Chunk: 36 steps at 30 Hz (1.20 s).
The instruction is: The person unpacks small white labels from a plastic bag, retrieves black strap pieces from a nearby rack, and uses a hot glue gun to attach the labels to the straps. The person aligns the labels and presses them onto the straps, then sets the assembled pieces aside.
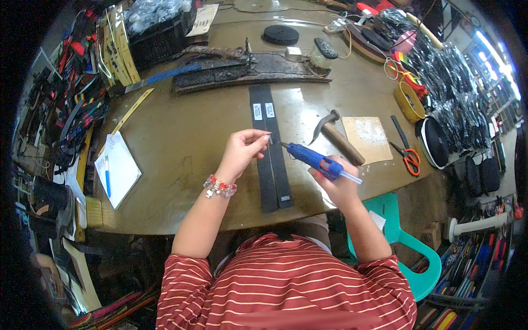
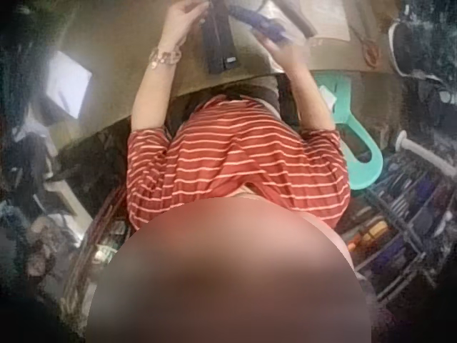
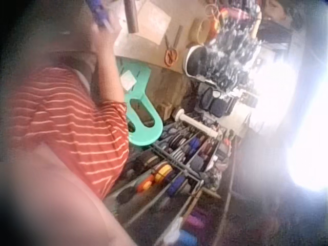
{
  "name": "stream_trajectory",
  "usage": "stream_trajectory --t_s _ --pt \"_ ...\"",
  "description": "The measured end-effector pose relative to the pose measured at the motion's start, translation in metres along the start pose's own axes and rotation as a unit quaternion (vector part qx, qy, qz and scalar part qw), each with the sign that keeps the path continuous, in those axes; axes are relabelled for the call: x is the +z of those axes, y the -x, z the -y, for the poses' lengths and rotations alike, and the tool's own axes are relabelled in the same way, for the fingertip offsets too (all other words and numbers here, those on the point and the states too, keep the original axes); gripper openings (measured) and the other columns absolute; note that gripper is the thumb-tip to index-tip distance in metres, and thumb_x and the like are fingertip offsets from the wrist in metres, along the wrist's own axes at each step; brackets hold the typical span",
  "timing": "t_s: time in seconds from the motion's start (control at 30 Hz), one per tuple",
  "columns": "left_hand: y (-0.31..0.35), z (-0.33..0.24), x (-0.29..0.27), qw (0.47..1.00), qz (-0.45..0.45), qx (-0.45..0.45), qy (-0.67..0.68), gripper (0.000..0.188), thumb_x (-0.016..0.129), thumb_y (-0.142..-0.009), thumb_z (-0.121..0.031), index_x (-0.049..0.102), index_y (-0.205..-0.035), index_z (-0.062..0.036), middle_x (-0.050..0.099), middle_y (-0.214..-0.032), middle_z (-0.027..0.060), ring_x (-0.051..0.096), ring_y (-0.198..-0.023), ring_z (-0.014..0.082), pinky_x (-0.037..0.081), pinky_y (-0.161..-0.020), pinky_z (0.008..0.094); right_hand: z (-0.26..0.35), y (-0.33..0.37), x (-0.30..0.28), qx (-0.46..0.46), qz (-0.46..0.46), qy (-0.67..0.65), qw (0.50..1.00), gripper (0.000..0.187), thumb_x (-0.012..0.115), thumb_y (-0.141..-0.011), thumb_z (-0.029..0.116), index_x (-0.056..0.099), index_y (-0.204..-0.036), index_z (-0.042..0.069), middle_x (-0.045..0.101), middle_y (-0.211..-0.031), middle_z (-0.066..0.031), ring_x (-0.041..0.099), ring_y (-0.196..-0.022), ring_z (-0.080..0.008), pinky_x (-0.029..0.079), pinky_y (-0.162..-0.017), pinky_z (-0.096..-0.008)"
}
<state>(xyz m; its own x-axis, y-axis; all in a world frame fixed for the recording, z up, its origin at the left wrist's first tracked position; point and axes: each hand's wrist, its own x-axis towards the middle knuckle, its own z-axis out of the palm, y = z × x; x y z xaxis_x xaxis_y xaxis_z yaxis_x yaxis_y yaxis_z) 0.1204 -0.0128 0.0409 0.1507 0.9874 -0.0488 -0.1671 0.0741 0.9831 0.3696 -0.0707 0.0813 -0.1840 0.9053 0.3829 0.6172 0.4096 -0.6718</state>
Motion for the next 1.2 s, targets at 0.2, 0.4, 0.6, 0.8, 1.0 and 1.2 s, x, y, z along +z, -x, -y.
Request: stream_trajectory --t_s 0.2,0.4,0.6,0.8,1.0,1.2 --pt "0.005 -0.004 0.003 1.0 0.023 0.006 -0.017 0.019 0.063 -0.089 -0.014 0.068 -0.102 -0.0016 0.066 -0.085 0.0024 0.06 -0.072 0.0066 0.051 -0.059 0.0211 0.002 0.006 0.024 -0.027 -0.076 0.017 0.997 0.027 0.078 -0.069 0.021 0.06 -0.075 0.003 0.055 -0.07 -0.0126 0.055 -0.062 -0.0299 0.044 -0.057 -0.0371" --pt "0.009 -0.008 0.004 1.0 0.025 0.013 -0.01 0.018 0.063 -0.089 -0.013 0.068 -0.103 -0.0022 0.066 -0.084 0.0018 0.059 -0.072 0.0063 0.051 -0.058 0.0211 -0.004 0.002 0.028 -0.009 -0.075 0.014 0.997 0.026 0.077 -0.068 0.02 0.059 -0.075 0.003 0.052 -0.07 -0.0118 0.053 -0.062 -0.0303 0.043 -0.057 -0.0379" --pt "0.008 -0.007 0.002 0.997 0.01 0.029 -0.065 0.018 0.065 -0.088 -0.015 0.067 -0.103 -0.0034 0.065 -0.084 0.0002 0.058 -0.073 0.0049 0.047 -0.059 0.019 0.007 0.01 0.019 -0.002 -0.026 0.082 0.996 0.023 0.076 -0.069 0.019 0.061 -0.079 0.005 0.054 -0.075 -0.0123 0.057 -0.066 -0.0307 0.046 -0.06 -0.0385" --pt "0.007 -0.004 -0.001 0.999 0.032 -0.013 0.003 0.018 0.065 -0.088 -0.016 0.068 -0.102 -0.0056 0.065 -0.085 -0.0015 0.057 -0.074 0.0045 0.046 -0.061 0.0189 -0.077 -0.02 -0.046 0.122 -0.232 0.117 0.958 0.025 0.071 -0.078 0.019 0.064 -0.094 0.002 0.063 -0.079 -0.0167 0.063 -0.073 -0.0264 0.048 -0.067 -0.0364" --pt "0.013 -0.002 0.018 0.991 0.081 -0.074 0.078 0.021 0.063 -0.089 -0.014 0.061 -0.109 -0.0076 0.064 -0.086 -0.0032 0.057 -0.074 0.0041 0.046 -0.06 0.0184 -0.198 -0.021 -0.078 0.379 -0.242 0.263 0.854 0.065 0.057 -0.081 0.063 0.062 -0.109 0.004 0.062 -0.105 -0.0176 0.056 -0.108 -0.0319 0.034 -0.096 -0.053" --pt "0.031 -0.016 0.038 0.968 0.142 -0.132 0.161 0.019 0.065 -0.088 -0.01 0.05 -0.098 -0.0125 0.062 -0.086 -0.0032 0.062 -0.075 0.0059 0.051 -0.057 0.0177 -0.099 0.02 -0.043 0.109 -0.404 0.144 0.897 0.021 0.07 -0.081 0.015 0.064 -0.098 0.004 0.058 -0.094 -0.0095 0.054 -0.083 -0.0209 0.043 -0.077 -0.0339"
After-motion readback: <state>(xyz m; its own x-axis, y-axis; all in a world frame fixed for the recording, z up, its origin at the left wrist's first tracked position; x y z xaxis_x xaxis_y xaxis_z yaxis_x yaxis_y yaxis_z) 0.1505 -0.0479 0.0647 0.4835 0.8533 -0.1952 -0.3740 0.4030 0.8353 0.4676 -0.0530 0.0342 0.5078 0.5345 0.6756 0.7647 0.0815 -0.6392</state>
